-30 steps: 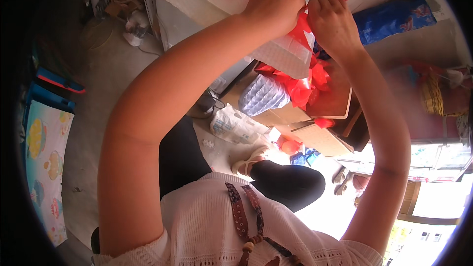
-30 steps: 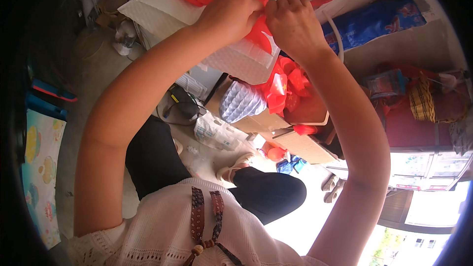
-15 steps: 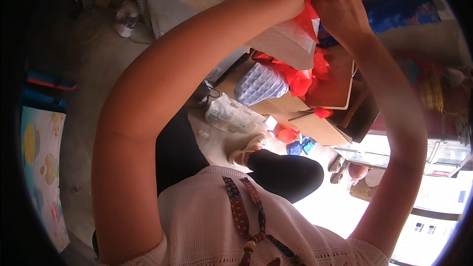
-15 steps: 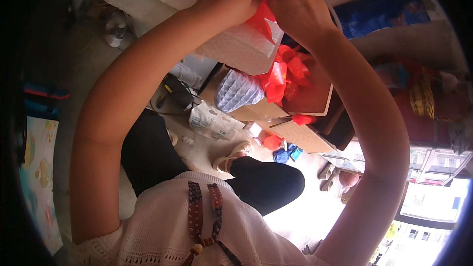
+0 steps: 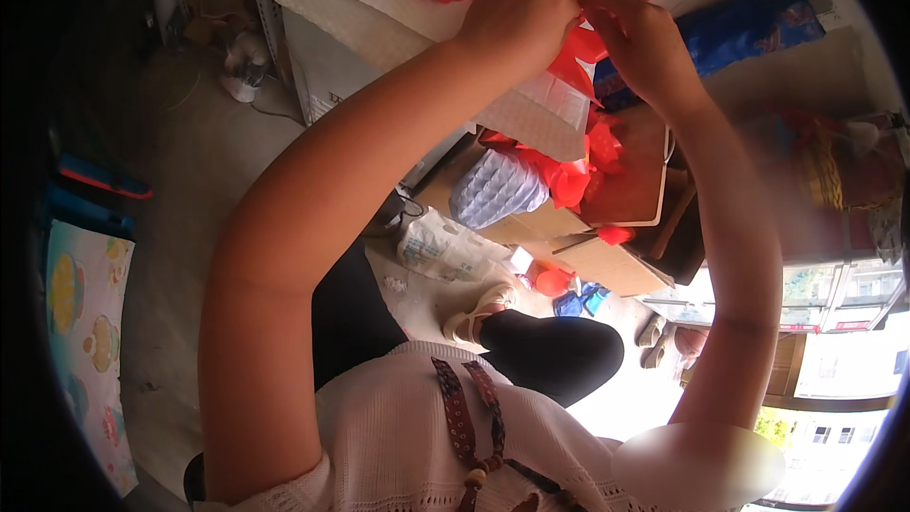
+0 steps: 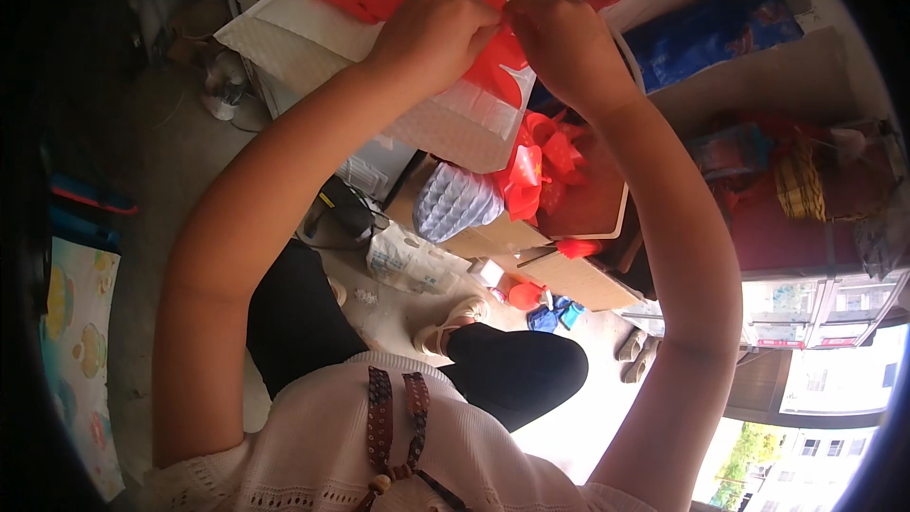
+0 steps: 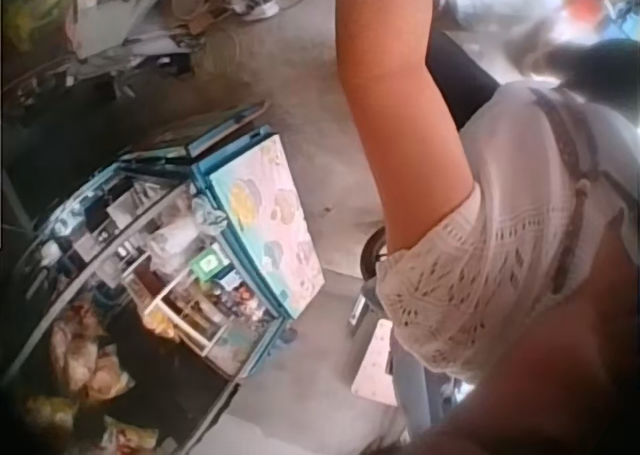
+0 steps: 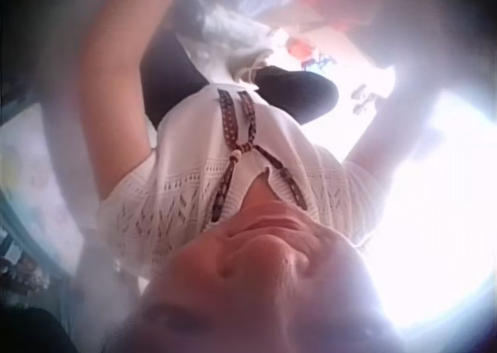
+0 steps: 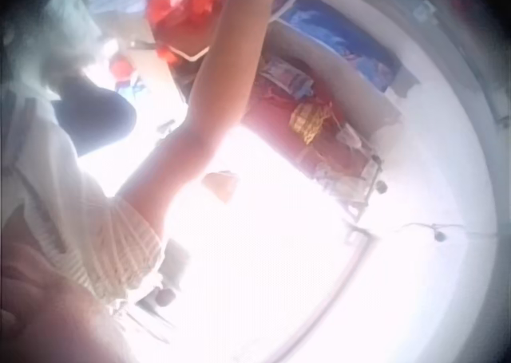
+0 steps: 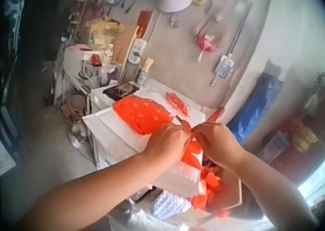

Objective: The person assembles red paper crafts by folding pre-cut star-shaped pieces and attaching them to sticks. They handle multiple red paper cutouts and sticks, folding the paper into a three-dimensional shape and securing it to the stick.

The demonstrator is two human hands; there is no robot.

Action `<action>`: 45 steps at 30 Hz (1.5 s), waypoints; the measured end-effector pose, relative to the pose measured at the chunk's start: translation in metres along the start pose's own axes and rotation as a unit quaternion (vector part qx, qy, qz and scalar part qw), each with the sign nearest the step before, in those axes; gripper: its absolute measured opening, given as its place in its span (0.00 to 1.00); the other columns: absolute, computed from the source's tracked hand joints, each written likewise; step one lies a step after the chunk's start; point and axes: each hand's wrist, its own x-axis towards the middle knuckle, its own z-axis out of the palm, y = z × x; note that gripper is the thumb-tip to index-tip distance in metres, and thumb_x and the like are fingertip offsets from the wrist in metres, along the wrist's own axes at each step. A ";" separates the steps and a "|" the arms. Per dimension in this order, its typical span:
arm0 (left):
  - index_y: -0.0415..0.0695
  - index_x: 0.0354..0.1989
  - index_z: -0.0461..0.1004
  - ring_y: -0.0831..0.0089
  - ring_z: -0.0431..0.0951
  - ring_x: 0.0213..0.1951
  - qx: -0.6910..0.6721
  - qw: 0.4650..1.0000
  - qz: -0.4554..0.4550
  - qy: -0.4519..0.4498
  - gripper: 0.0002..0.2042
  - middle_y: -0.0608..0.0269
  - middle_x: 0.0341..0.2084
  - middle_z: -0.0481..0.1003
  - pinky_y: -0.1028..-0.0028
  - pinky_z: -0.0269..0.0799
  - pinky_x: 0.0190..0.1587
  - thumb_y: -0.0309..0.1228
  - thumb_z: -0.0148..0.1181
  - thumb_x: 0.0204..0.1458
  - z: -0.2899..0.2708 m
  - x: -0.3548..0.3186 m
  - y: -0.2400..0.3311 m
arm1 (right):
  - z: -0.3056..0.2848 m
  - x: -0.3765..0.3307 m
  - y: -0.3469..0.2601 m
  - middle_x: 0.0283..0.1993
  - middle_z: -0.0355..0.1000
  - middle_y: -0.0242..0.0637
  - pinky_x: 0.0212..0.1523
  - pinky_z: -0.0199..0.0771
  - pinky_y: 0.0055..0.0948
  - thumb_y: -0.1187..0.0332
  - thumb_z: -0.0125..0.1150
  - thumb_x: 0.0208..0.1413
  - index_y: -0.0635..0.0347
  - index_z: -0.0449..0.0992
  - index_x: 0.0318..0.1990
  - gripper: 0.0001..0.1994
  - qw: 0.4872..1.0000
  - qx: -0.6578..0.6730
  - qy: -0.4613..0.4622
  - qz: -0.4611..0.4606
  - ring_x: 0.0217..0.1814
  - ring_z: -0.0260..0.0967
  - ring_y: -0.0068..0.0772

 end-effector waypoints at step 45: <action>0.40 0.42 0.81 0.58 0.78 0.36 0.039 0.988 0.138 0.049 0.09 0.56 0.33 0.80 0.64 0.71 0.41 0.22 0.60 0.53 -0.070 -0.001 0.095 | -0.055 -0.116 -0.071 0.45 0.76 0.32 0.65 0.58 0.48 0.79 0.62 0.50 0.56 0.74 0.44 0.13 0.956 0.127 0.265 -0.005 0.56 0.69 0.40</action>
